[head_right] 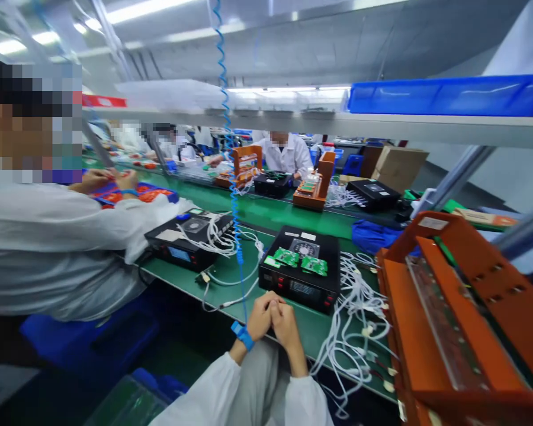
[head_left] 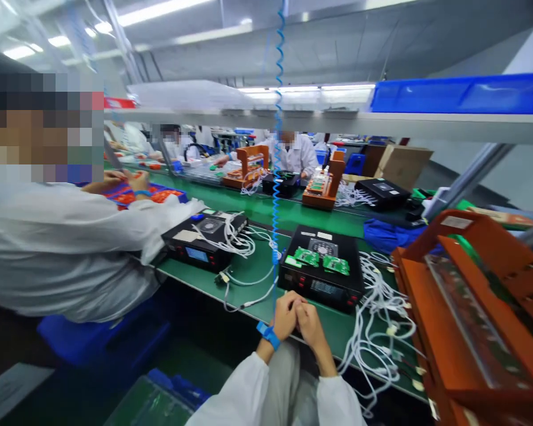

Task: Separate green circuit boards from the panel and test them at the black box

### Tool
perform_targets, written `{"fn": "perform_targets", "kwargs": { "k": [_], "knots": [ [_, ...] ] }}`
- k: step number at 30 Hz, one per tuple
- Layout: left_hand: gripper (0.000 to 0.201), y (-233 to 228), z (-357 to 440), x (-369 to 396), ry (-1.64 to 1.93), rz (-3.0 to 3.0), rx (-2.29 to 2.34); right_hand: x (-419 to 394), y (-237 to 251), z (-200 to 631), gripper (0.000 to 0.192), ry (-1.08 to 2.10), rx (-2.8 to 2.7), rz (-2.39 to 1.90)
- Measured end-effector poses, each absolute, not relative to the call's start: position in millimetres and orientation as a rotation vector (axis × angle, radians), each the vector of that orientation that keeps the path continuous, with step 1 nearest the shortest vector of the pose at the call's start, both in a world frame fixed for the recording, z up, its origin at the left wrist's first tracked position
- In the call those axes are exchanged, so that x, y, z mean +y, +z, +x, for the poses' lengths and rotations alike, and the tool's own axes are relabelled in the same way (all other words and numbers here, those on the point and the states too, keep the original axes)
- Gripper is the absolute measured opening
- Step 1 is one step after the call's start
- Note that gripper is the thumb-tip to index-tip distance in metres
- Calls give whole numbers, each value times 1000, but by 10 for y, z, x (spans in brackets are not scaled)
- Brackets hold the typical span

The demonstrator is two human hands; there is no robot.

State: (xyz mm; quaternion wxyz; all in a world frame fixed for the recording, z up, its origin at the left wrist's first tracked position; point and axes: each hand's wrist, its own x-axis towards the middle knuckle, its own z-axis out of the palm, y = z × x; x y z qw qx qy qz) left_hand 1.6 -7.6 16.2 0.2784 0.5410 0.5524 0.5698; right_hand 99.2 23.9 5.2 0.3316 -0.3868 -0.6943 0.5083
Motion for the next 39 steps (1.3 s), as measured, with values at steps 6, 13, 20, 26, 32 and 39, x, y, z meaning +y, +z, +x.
{"fn": "perform_targets", "kwargs": {
  "k": [6, 13, 20, 26, 32, 39],
  "knots": [
    [31, 158, -16, -71, 1483, 1481, 1439, 229, 4, 1007, 72, 1262, -1840, -1003],
    [35, 166, -22, -65, 1481, 1501, 1426, 225, 11, 1018, 68, 1201, -1874, -986],
    [32, 185, -15, -71, 1482, 1494, 1441, 231, -21, 1018, 64, 1170, -1878, -973],
    [31, 190, -15, -81, 1483, 1494, 1446, 221, 5, 1017, 61, 1176, -1869, -1018],
    [28, 177, -18, -73, 1485, 1483, 1439, 224, 15, 1019, 60, 1155, -1861, -1025],
    [29, 197, -3, -80, 1510, 1460, 1470, 232, -4, 1037, 62, 1220, -1837, -1008]
  ]
}}
